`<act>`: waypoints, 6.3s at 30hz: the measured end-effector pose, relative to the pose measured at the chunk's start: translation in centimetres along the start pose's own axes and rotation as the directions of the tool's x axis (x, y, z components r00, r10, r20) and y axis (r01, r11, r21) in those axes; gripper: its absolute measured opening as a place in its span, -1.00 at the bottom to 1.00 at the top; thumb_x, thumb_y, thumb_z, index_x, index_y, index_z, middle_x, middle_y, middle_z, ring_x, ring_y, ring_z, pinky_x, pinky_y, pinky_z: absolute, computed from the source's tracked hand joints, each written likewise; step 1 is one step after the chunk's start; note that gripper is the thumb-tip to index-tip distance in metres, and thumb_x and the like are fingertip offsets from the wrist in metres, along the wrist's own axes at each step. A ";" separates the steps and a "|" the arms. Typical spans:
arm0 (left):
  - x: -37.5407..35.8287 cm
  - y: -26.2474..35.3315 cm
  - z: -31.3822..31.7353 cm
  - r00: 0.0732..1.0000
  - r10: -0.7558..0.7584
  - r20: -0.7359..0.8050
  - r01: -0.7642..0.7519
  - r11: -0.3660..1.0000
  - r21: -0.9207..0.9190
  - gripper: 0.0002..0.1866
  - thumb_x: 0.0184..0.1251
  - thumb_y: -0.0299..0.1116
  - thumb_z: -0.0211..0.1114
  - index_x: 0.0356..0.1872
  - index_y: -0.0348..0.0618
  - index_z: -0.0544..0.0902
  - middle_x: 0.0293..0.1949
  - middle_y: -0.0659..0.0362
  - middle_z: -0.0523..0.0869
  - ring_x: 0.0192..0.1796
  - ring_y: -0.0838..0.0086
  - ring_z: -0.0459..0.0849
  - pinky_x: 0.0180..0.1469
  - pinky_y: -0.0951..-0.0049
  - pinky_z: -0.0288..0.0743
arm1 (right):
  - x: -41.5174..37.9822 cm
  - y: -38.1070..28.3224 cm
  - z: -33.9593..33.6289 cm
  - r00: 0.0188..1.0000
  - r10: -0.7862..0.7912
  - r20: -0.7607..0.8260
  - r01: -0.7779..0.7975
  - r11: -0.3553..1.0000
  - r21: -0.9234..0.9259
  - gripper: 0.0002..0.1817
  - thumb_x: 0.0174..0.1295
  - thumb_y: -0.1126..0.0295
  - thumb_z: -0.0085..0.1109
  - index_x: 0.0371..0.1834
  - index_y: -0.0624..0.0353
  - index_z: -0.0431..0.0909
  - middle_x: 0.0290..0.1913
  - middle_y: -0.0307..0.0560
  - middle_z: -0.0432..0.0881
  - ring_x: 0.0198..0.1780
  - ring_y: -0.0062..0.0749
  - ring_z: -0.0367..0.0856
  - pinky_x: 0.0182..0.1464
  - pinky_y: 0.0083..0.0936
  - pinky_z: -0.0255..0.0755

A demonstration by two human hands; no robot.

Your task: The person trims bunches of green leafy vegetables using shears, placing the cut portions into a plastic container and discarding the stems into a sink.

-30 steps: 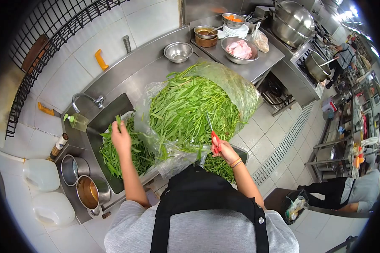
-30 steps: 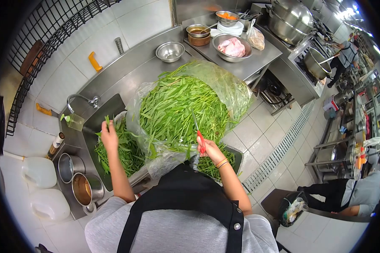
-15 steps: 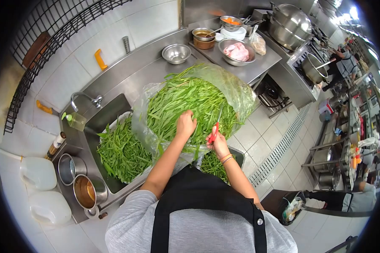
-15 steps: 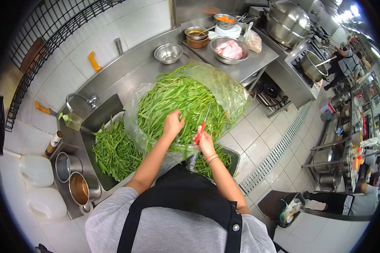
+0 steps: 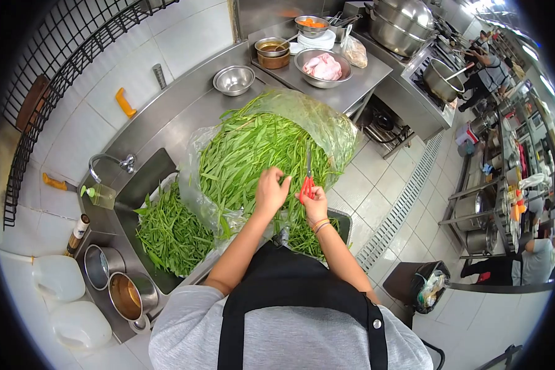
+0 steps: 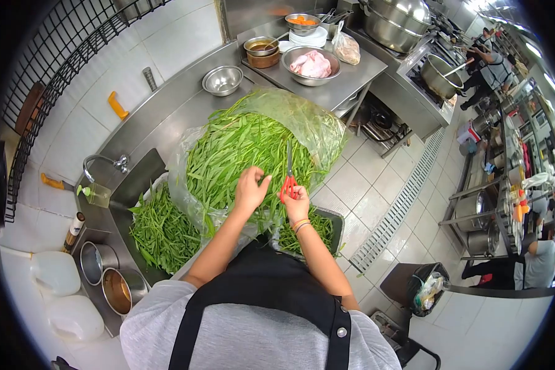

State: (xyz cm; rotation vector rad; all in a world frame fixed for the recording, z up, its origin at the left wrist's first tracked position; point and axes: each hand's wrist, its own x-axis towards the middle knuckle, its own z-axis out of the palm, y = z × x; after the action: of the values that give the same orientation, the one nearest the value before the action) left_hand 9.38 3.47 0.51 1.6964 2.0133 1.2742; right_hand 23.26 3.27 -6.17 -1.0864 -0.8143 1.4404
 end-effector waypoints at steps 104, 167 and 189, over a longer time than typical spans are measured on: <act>-0.4 -1.7 -1.0 0.970 -0.139 0.198 0.151 0.988 -0.043 -0.82 -0.06 -0.40 0.39 -0.49 -0.22 0.56 -0.52 0.08 0.65 -0.45 0.25 0.63 -0.35 0.37 0.51 | -5.2 -6.2 -1.0 0.797 0.562 0.223 -0.409 0.773 -0.485 -0.46 0.13 -0.25 0.01 -0.57 0.05 0.43 -0.61 -0.33 0.46 -0.62 -0.68 0.40 -0.53 -0.74 0.37; 3.8 -2.6 -3.8 0.967 -0.231 0.108 0.226 0.973 0.051 -0.58 -0.10 -0.18 0.44 -0.22 -0.13 0.52 -0.29 0.02 0.62 -0.25 0.20 0.63 -0.23 0.25 0.49 | -0.4 -4.3 1.2 0.790 0.526 0.316 -0.453 0.847 -0.279 -0.63 0.17 0.02 0.18 -0.59 0.01 0.38 -0.64 -0.38 0.39 -0.66 -0.71 0.25 -0.55 -0.72 0.23; 5.2 -5.1 -2.3 0.982 -0.186 -0.033 0.188 0.981 0.054 -0.74 0.12 -0.27 0.14 -0.18 -0.14 0.46 -0.37 -0.13 0.63 -0.30 -0.01 0.61 -0.25 0.09 0.46 | 3.6 -6.4 4.7 0.715 0.638 0.286 -0.455 0.735 -0.503 -0.44 0.03 -0.33 0.05 -0.60 -0.02 0.40 -0.64 -0.35 0.47 -0.69 -0.67 0.39 -0.58 -0.73 0.38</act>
State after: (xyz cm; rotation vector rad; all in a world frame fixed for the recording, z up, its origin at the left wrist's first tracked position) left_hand 2.67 7.19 0.09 1.4776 2.1856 1.1950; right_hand 21.18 8.21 0.75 -1.4213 -1.2098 2.1639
